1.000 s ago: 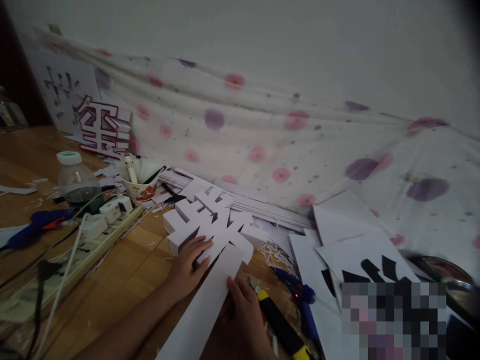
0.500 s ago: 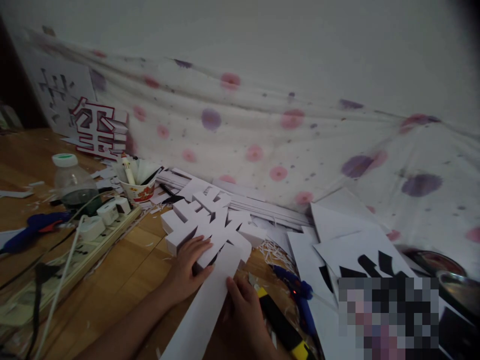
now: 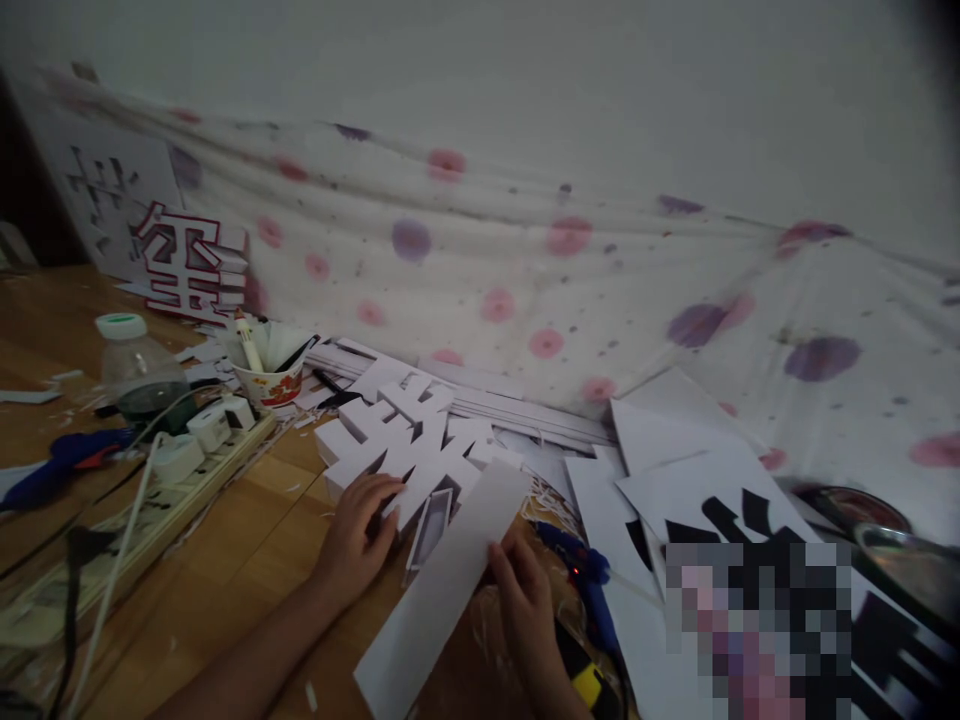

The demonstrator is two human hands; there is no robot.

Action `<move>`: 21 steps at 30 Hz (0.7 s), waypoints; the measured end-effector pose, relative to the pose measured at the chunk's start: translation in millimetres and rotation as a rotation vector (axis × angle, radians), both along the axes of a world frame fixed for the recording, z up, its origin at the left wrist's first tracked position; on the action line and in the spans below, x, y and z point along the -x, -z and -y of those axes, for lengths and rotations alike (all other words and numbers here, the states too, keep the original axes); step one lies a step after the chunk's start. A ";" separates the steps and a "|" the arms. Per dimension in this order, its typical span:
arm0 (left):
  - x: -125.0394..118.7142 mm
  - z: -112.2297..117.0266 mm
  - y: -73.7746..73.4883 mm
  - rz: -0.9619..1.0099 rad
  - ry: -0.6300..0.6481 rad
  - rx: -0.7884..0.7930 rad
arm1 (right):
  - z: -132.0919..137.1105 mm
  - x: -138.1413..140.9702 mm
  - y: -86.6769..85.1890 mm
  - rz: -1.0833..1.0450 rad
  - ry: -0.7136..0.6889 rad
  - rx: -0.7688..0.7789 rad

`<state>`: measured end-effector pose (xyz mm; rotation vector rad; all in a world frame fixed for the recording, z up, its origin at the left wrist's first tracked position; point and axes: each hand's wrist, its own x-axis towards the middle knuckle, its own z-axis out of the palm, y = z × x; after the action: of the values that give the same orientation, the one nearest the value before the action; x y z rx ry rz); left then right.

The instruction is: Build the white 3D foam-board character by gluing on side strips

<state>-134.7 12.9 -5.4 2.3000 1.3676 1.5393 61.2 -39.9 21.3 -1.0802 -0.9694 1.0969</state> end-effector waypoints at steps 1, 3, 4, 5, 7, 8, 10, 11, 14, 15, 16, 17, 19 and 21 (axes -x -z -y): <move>0.6 0.7 0.5 -0.001 -0.008 -0.005 | -0.7 -7.6 -2.9 0.038 0.036 -0.010; 1.5 2.8 0.2 -0.006 -0.020 -0.019 | -1.1 -22.0 -3.7 0.105 0.099 -0.033; 1.7 4.4 -0.8 -0.005 -0.026 -0.028 | -0.7 -27.8 -2.1 0.127 0.122 -0.042; 1.5 6.3 -2.4 -0.003 -0.032 -0.039 | -0.1 -32.0 0.4 0.142 0.133 -0.047; -0.4 11.0 -7.0 0.000 -0.030 -0.056 | 1.3 -35.2 5.6 0.147 0.138 -0.040; -2.1 13.6 -9.4 -0.003 -0.012 -0.061 | 1.7 -34.4 7.7 0.139 0.135 -0.031; -6.8 18.4 -13.5 -0.034 0.053 -0.056 | 1.7 -29.3 10.0 0.114 0.108 -0.009; -9.4 20.2 -14.8 -0.053 0.085 -0.048 | 1.4 -26.1 10.4 0.095 0.087 0.002; -15.0 22.8 -15.8 -0.083 0.117 -0.025 | 1.4 -17.5 10.4 -0.008 -0.012 0.070; -15.5 22.8 -15.4 -0.078 0.107 -0.020 | 2.1 -15.5 10.4 -0.059 -0.058 0.106; -15.4 22.5 -14.9 -0.068 0.096 -0.020 | 3.1 -13.9 10.6 -0.113 -0.103 0.143; -14.6 22.1 -14.4 -0.059 0.085 -0.022 | 4.5 -12.4 11.0 -0.160 -0.153 0.181; -12.0 21.2 -13.7 -0.050 0.071 -0.033 | 7.4 -9.0 12.5 -0.225 -0.218 0.237; -9.5 20.6 -13.5 -0.059 0.073 -0.043 | 10.0 -3.8 14.9 -0.236 -0.259 0.269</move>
<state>-125.2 -7.7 8.1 2.4100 1.2604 1.5064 65.0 -49.9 6.4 -1.0277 -0.8019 1.5657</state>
